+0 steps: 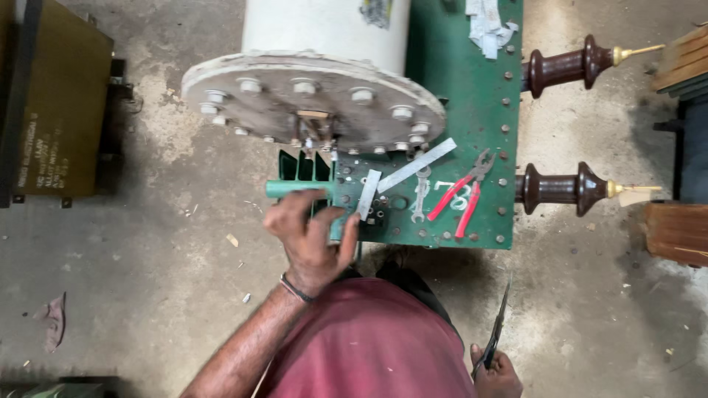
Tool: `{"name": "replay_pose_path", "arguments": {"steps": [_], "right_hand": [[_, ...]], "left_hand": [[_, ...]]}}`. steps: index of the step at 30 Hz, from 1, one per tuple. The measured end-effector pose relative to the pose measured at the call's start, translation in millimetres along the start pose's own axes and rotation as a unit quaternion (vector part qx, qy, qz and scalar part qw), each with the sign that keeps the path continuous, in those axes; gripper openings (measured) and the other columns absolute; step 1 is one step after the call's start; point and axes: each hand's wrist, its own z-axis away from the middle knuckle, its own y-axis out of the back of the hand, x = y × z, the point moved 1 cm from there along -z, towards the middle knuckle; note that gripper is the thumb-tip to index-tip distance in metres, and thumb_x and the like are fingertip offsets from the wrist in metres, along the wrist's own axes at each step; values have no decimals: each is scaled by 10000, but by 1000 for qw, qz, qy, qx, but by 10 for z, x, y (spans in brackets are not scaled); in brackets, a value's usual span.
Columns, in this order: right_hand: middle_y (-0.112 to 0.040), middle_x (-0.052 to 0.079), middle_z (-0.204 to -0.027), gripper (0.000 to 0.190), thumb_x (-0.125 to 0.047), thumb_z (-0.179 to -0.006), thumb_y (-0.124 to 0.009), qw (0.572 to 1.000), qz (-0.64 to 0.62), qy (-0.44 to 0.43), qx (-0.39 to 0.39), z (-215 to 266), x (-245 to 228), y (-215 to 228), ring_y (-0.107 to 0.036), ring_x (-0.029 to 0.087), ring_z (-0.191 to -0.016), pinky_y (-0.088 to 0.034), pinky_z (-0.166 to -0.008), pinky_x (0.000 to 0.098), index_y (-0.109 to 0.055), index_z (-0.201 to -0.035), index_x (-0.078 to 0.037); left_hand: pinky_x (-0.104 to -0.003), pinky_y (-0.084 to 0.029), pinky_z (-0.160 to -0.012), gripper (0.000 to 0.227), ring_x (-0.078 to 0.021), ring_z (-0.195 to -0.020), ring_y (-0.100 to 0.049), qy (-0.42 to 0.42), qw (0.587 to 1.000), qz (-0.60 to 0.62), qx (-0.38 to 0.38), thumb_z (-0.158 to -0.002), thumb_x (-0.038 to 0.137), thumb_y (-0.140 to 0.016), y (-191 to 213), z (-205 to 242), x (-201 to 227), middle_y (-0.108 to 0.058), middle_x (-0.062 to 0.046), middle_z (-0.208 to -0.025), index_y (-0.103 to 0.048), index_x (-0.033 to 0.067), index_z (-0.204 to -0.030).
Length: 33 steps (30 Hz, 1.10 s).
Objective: The person marks a small piece of cardboard using a metal template and a pen, then cuts along the marked lines with shears. The person handles the cardboard and shears throughout, trimming the edges to shape.
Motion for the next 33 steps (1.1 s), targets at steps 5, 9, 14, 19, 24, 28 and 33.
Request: {"name": "replay_pose_path", "arguments": {"steps": [5,9,14,19,24,28,33], "right_hand": [[-683,58,-642,327,-263,-855,-829,992,-73,107,5,-222,-1120,515,-626,109,-521,-464,-461,240,-728,-990,16],[-685,15,-659,301,-254,-843,-826,985,-137,98,-41,-502,-1836,638,-588,78,-535,-416,-443,229,-744,-1003,-14],[-696,1,-662,313,-335,-866,-819,977,-161,84,-114,-868,-2412,629,-619,95,-588,-443,-520,261,-770,-949,-37],[-705,33,-650,411,-459,-842,-814,987,-57,129,-82,-1154,-2673,598,-680,176,-587,-507,-578,345,-752,-881,-55],[-709,99,-687,456,-515,-823,-806,984,17,153,-87,-1410,-2774,509,-709,299,-654,-528,-621,447,-725,-901,-74],[-714,111,-713,460,-510,-817,-801,981,29,165,-100,-1517,-2810,486,-717,326,-693,-537,-639,466,-709,-923,-72],[-712,115,-713,466,-522,-845,-782,978,57,160,-124,-1591,-2841,501,-721,319,-700,-546,-647,471,-690,-922,-72]], "left_hand": [[-439,-456,-862,232,-301,-980,-624,16,978,82,-193,-912,204,-760,-388,-17,407,-672,-105,-1056,-675,70,-1082],[-454,-524,-784,345,-316,-922,-660,62,952,30,-297,-828,244,-780,-1116,-120,522,-690,-128,-1009,-670,31,-1077],[-487,-572,-715,365,-357,-887,-703,184,905,-58,-380,-907,271,-722,-1838,-178,416,-676,-180,-1073,-620,22,-1154],[-507,-560,-896,540,-387,-1077,-681,246,887,-88,-381,-1016,356,-614,-2446,-321,436,-677,-225,-1173,-504,-32,-1375],[-518,-454,-996,877,-429,-1263,-490,330,912,-90,-228,-750,348,-787,-2754,-510,405,-462,-279,-1400,-407,-43,-1436],[-480,-503,-1014,713,-392,-1289,-537,374,886,-104,-255,-770,241,-722,-2871,-600,344,-524,-225,-1391,-479,27,-1406],[-500,-517,-981,736,-418,-1203,-564,294,948,-22,-119,-734,197,-762,-2615,-494,467,-552,-228,-1298,-489,51,-1401]]}}
